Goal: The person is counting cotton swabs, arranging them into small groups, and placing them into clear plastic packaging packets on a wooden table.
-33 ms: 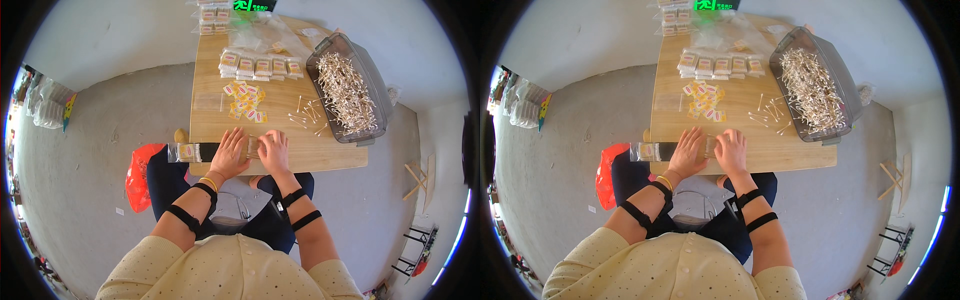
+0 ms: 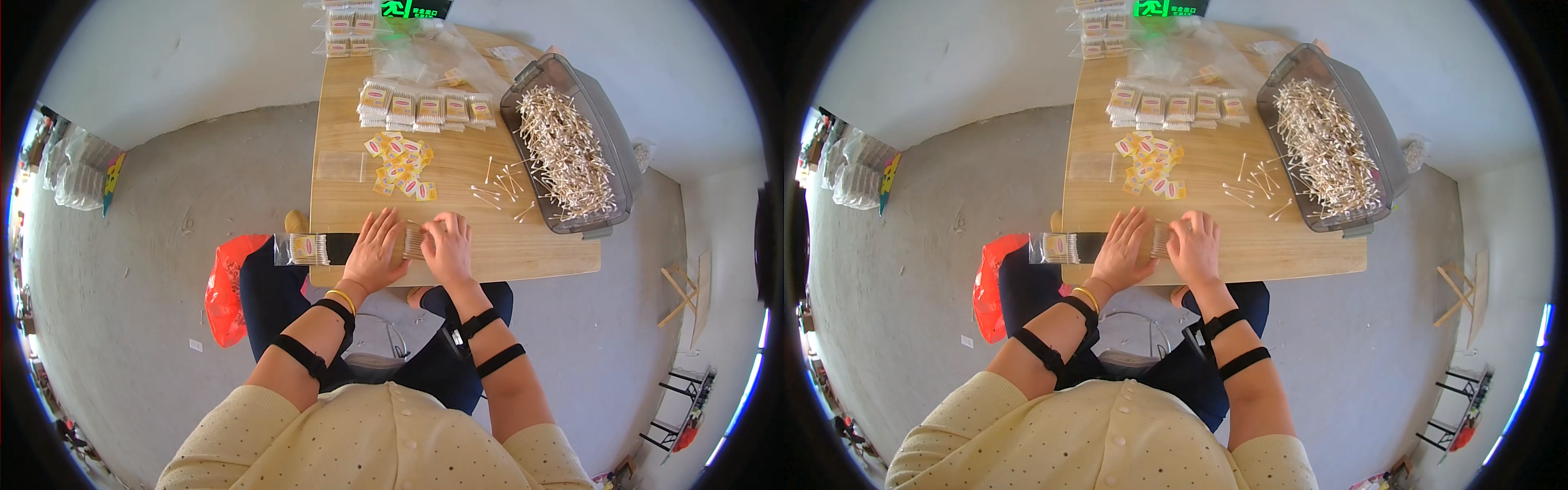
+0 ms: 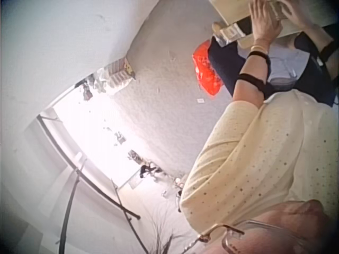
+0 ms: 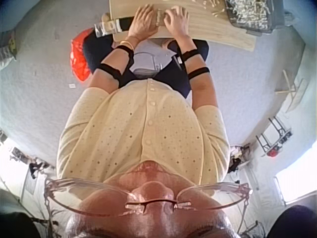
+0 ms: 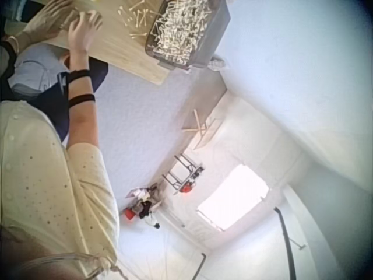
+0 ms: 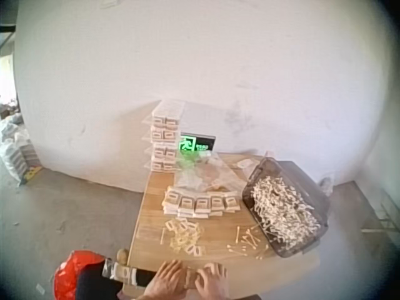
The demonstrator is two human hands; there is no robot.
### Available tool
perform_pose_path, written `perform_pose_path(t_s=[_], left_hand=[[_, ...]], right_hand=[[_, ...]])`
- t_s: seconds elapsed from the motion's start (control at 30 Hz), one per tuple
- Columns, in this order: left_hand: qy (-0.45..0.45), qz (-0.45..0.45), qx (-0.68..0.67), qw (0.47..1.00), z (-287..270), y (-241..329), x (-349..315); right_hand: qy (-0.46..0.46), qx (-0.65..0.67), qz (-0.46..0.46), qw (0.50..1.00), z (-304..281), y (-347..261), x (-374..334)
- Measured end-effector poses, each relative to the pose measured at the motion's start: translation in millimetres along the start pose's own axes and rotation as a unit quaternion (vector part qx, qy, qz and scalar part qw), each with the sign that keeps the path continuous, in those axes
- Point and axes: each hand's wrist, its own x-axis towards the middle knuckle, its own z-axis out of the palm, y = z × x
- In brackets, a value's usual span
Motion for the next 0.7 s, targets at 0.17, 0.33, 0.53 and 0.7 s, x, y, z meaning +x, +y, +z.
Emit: perform_pose_path(t_s=[0.17, 0.33, 0.53, 0.7], left_hand=[[-0.001, -0.003, 0.003, 1.000, 0.5, 1.2, 0.1], [0.024, 0.002, -0.023, 0.999, -0.8, 2.4, -0.6], [0.002, 0.008, 0.007, 1.000, -2.0, 0.3, 0.2], [-0.017, 0.013, 0.015, 1.000, -2.5, -0.5, 0.5]], right_hand=[[0.024, 0.007, 0.011, 1.000, 2.3, 1.1, 2.1], [-0.013, 0.007, 0.005, 1.000, 2.4, 5.6, -4.0], [-0.014, 0.077, 0.021, 0.997, -5.5, 8.3, -21.7], [-0.058, 0.017, 0.021, 0.998, -9.6, 3.1, -48.9]])
